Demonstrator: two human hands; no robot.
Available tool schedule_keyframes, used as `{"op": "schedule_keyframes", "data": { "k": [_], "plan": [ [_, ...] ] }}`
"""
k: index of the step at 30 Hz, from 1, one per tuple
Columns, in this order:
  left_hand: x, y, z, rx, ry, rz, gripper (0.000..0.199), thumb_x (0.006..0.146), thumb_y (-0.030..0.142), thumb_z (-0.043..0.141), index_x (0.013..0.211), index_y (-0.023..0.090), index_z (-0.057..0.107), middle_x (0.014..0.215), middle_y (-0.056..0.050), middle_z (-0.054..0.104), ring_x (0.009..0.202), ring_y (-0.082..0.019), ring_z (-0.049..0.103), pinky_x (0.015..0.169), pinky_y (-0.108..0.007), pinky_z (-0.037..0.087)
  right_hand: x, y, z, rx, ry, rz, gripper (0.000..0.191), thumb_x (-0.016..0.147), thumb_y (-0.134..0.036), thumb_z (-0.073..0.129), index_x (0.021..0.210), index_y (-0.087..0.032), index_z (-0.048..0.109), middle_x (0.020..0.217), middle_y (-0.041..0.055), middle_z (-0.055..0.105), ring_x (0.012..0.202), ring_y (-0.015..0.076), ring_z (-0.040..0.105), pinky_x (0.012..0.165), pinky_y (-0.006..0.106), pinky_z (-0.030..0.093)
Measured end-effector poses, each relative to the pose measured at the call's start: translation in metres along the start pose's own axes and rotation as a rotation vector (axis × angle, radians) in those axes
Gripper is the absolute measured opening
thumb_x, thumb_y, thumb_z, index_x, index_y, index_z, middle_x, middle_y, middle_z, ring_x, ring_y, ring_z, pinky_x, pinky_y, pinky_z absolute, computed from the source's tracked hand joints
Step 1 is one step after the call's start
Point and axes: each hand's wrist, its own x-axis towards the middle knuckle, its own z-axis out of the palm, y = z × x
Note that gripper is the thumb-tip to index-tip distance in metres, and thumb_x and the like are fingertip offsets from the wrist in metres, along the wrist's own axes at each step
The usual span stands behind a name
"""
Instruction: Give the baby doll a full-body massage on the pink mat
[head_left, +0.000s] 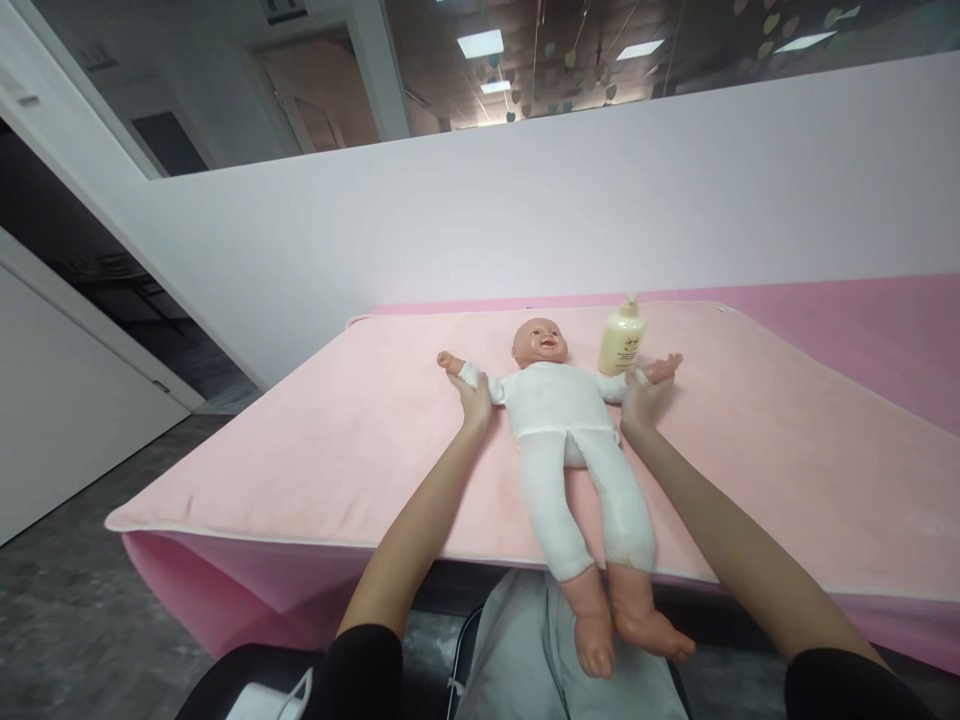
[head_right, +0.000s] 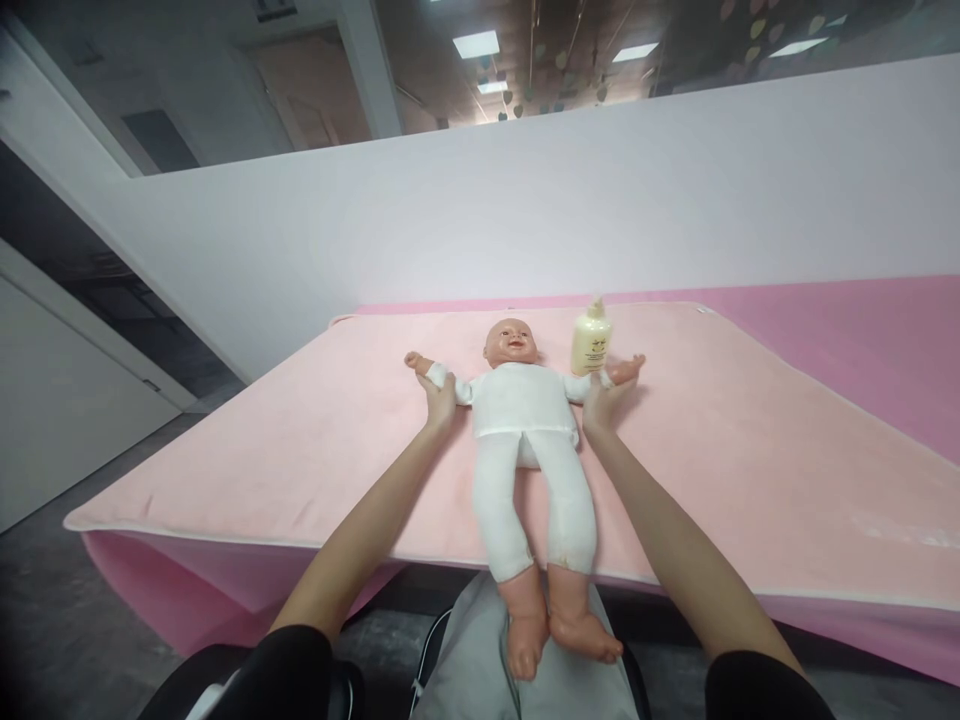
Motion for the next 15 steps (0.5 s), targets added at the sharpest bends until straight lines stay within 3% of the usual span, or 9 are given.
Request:
{"op": "schedule_keyframes", "data": {
  "k": [2, 4, 7, 10, 15],
  "plan": [
    [-0.008, 0.003, -0.001, 0.246, -0.163, 0.217, 0.075, 0.090, 0.027, 0.048, 0.151, 0.021, 0.006, 0.131, -0.012, 0.053, 0.111, -0.023, 0.057, 0.091, -0.035, 0.047, -0.009, -0.009, 0.000, -0.048, -0.166, -0.106, 0.077, 0.075, -0.024, 0.052, 0.146, -0.021, 0.024, 0.145, 0.0098, 0.039, 0.130, 0.0238, 0.042, 0.108, 0.043, 0.036],
    [-0.016, 0.008, -0.002, 0.534, -0.352, 0.418, 0.065, 0.091, 0.025, 0.044, 0.151, 0.028, 0.018, 0.126, -0.010, 0.055, 0.107, -0.024, 0.057, 0.087, -0.035, 0.047, -0.014, -0.016, 0.000, -0.168, -0.429, -0.223, 0.070, 0.074, -0.018, 0.051, 0.142, -0.023, 0.037, 0.132, 0.0083, 0.053, 0.120, 0.0252, 0.051, 0.103, 0.043, 0.041],
    [-0.024, 0.016, 0.001, 0.862, -0.463, 0.626, 0.055, 0.092, 0.020, 0.040, 0.144, 0.039, 0.034, 0.127, -0.008, 0.052, 0.107, -0.024, 0.055, 0.085, -0.033, 0.047, -0.015, -0.022, -0.001, -0.374, -0.693, -0.448, 0.068, 0.068, -0.006, 0.043, 0.134, -0.021, 0.051, 0.115, 0.0086, 0.061, 0.108, 0.0259, 0.055, 0.096, 0.042, 0.043],
    [-0.027, 0.021, 0.003, 0.982, -0.454, 0.689, 0.056, 0.094, 0.020, 0.038, 0.145, 0.041, 0.031, 0.127, -0.009, 0.050, 0.105, -0.024, 0.055, 0.083, -0.033, 0.047, -0.012, -0.023, 0.000, -0.496, -0.751, -0.569, 0.071, 0.065, 0.000, 0.039, 0.131, -0.019, 0.055, 0.105, 0.0098, 0.063, 0.100, 0.0258, 0.055, 0.091, 0.041, 0.044],
    [-0.027, 0.022, 0.003, 1.027, -0.502, 0.713, 0.058, 0.094, 0.017, 0.033, 0.145, 0.043, 0.029, 0.129, -0.010, 0.047, 0.106, -0.026, 0.054, 0.083, -0.036, 0.047, -0.010, -0.023, 0.002, -0.574, -0.808, -0.600, 0.068, 0.066, 0.000, 0.038, 0.128, -0.020, 0.058, 0.105, 0.0105, 0.063, 0.098, 0.0271, 0.053, 0.089, 0.043, 0.043]
  ]
}}
